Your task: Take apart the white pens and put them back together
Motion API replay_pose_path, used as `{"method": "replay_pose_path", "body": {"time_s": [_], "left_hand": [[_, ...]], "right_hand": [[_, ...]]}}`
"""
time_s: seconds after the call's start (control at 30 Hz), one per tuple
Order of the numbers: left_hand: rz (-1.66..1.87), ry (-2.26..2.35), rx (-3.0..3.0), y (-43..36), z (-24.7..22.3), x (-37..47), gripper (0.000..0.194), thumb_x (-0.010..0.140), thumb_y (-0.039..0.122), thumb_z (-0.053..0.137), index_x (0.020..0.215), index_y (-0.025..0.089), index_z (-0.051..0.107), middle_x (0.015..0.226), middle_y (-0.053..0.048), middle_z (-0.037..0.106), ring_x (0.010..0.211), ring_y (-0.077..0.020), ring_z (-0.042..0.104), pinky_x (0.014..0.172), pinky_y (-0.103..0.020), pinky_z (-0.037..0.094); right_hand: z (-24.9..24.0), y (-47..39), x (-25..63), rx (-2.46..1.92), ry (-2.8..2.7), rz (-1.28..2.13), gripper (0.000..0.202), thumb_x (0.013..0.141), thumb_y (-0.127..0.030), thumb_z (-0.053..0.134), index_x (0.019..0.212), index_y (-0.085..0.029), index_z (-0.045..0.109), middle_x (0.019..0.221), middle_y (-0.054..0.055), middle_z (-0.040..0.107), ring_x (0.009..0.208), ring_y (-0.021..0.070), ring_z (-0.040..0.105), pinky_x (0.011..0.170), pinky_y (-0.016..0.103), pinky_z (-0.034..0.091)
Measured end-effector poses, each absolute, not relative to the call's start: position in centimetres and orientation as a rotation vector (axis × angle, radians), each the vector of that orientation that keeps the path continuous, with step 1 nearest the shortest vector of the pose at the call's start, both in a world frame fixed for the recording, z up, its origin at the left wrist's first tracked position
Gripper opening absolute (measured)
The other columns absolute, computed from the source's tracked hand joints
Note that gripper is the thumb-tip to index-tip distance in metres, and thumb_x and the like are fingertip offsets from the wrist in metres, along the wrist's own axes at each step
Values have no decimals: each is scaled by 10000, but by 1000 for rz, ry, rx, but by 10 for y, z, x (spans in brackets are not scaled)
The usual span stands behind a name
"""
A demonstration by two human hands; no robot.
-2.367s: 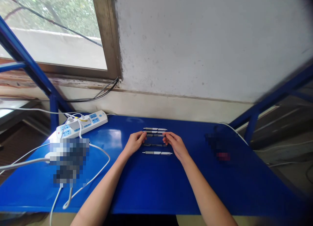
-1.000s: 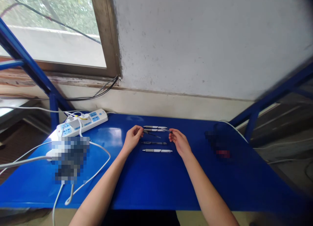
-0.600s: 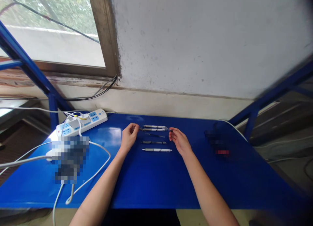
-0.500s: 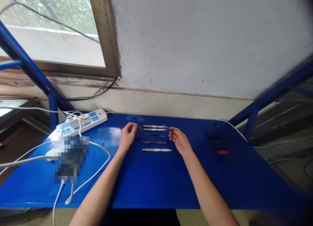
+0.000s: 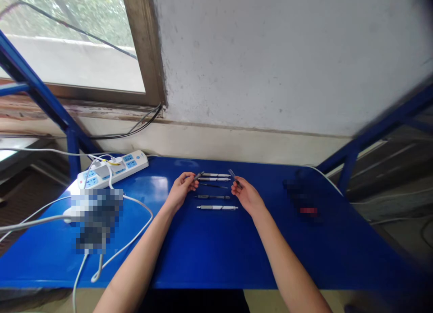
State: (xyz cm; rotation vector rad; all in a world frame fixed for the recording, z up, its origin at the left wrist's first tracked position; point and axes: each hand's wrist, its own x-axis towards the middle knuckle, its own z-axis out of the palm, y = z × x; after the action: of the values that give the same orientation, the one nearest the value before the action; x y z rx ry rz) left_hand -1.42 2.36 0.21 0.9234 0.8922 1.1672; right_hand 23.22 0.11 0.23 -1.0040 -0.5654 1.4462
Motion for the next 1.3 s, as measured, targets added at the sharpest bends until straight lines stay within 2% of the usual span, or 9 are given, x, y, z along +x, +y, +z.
{"method": "replay_pose_path", "body": {"time_s": [0.17, 0.43, 0.53, 0.7, 0.87, 1.1, 1.3], "left_hand": [[1159, 832, 886, 22, 5, -15, 332, 772, 418, 670, 947, 145, 597, 678, -3, 617, 575, -86, 549, 559, -205, 412], [1092, 829, 865, 24, 2, -15, 436, 738, 310, 729, 1116, 122, 619, 926, -73, 674, 785, -123, 629, 678, -221, 472], [1103, 842, 904, 25, 0, -14, 441, 719, 306, 739, 1104, 121, 633, 933, -76, 673, 812, -139, 636, 694, -234, 482], [1177, 950, 1048, 24, -2, -15, 388, 639, 249, 774, 996, 162, 648, 893, -15, 641, 682, -91, 584, 626, -215, 471], [1161, 978, 1085, 24, -1, -15, 332, 690, 308, 730, 977, 159, 655, 858, -24, 636, 719, -109, 586, 649, -227, 485], [1133, 1001, 1065, 25, -1, -15, 418, 733, 391, 671, 1065, 138, 677, 901, -77, 682, 726, -131, 603, 628, -243, 474], [1122, 1094, 1209, 25, -1, -15, 370, 761, 376, 607, 1037, 138, 668, 825, -49, 666, 675, -128, 585, 606, -246, 457]], "right_hand": [[6, 0, 232, -986, -528, 1519, 178, 667, -274, 749, 812, -180, 706, 605, 1, 600, 568, 132, 534, 506, 262, 444], [7, -2, 231, -991, -566, 1554, 165, 744, -295, 679, 861, -179, 703, 654, 19, 615, 600, 149, 565, 538, 281, 459], [7, -2, 230, -1003, -612, 1540, 195, 731, -327, 695, 860, -181, 698, 655, 17, 609, 599, 152, 562, 545, 288, 457], [6, -3, 229, -1001, -712, 1511, 231, 669, -305, 756, 861, -197, 686, 700, 7, 619, 636, 148, 570, 554, 275, 446], [6, -5, 231, -1018, -771, 1466, 260, 669, -334, 756, 874, -200, 669, 718, 9, 634, 662, 160, 595, 562, 278, 449], [-2, 1, 240, -1318, -1000, 1034, 298, 754, -468, 621, 843, -184, 611, 692, 54, 671, 638, 195, 619, 550, 288, 438], [-11, 1, 256, -1697, -1424, 420, 204, 833, -382, 488, 852, -210, 596, 755, 64, 710, 706, 223, 637, 671, 323, 432]]}}
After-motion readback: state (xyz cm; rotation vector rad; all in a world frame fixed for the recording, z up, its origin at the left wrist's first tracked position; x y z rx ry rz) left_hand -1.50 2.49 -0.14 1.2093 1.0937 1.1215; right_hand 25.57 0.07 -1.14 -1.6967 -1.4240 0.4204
